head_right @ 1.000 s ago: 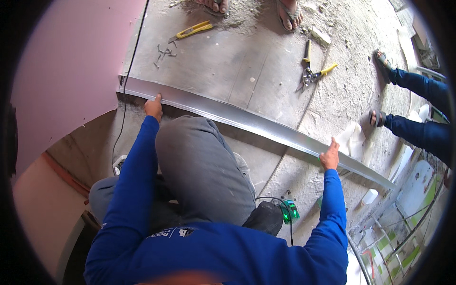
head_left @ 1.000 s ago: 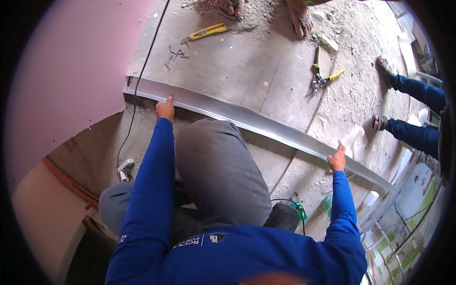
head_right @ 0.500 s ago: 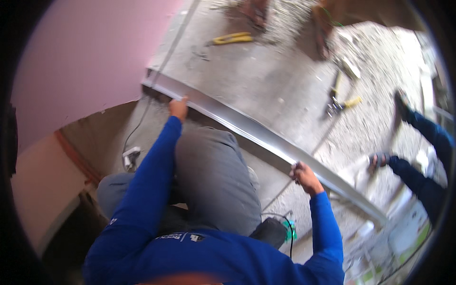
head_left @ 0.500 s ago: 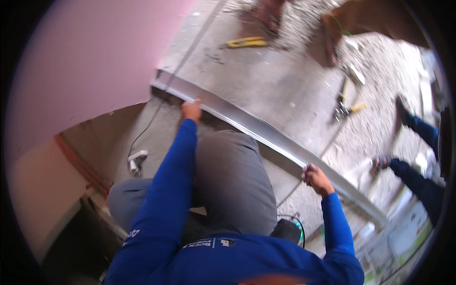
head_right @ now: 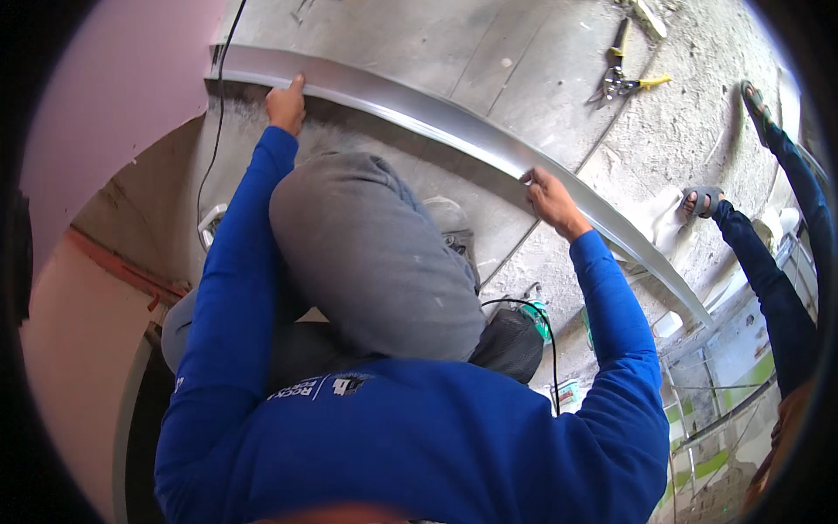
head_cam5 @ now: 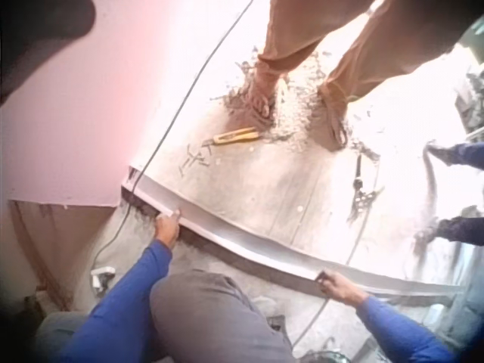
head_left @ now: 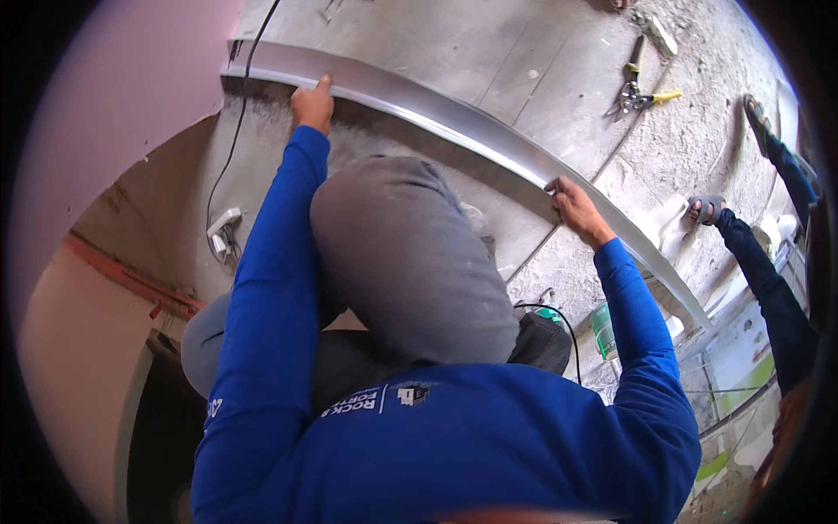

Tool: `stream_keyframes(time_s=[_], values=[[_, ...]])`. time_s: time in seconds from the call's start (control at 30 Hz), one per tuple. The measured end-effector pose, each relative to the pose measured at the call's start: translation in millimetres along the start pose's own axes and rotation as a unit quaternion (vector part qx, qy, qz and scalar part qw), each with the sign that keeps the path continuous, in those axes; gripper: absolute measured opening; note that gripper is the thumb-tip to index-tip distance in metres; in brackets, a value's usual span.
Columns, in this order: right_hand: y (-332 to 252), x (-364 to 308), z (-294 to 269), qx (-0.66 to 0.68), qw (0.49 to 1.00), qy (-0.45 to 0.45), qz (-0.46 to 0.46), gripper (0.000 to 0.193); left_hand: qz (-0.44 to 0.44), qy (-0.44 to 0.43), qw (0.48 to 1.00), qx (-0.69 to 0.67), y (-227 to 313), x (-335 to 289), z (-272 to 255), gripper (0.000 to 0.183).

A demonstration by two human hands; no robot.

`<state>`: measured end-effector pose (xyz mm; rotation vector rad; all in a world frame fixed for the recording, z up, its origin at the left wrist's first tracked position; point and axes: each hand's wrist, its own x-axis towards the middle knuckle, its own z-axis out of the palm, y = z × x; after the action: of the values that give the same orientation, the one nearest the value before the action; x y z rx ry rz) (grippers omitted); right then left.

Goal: The person positions a long metal trim piece along the base of a wall, aligns it with a laser level, and measures the floor area with a tape measure. The person adjusts the trim and repositions it several times while another person stands nearby.

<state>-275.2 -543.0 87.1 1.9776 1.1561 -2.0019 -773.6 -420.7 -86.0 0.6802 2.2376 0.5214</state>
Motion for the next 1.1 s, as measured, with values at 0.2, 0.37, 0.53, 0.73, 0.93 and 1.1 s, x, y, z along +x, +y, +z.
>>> stream_keyframes(time_s=[0.2,0.37,0.53,0.73,0.93,1.1], values=[[47.7,-24.1,60.2,-0.105,0.981,-0.118,0.114,0.045,-0.015,0.007,0.999,0.037,19.8,-16.5,-3.1,0.054],[58.3,-17.6,86.0,-0.213,0.965,-0.132,-0.079,0.045,0.015,0.045,0.995,0.092,42.5,-38.7,-12.4,0.041],[-43.8,-13.0,93.1,-0.074,0.992,-0.04,-0.091,0.029,-0.001,0.053,0.999,0.001,48.6,-49.6,-12.0,0.036],[-214.5,114.1,94.1,-0.099,0.92,0.183,-0.333,0.022,-0.016,0.06,0.998,-0.013,50.3,-51.6,-9.9,0.037],[-356.1,245.9,171.5,-0.177,0.817,0.188,-0.516,0.017,-0.016,0.061,0.998,0.026,43.5,-47.5,-5.0,0.035],[-420.6,275.1,213.2,-0.167,0.822,0.191,-0.51,0.018,0.021,0.069,0.997,-0.01,34.0,-44.4,0.2,0.039]])
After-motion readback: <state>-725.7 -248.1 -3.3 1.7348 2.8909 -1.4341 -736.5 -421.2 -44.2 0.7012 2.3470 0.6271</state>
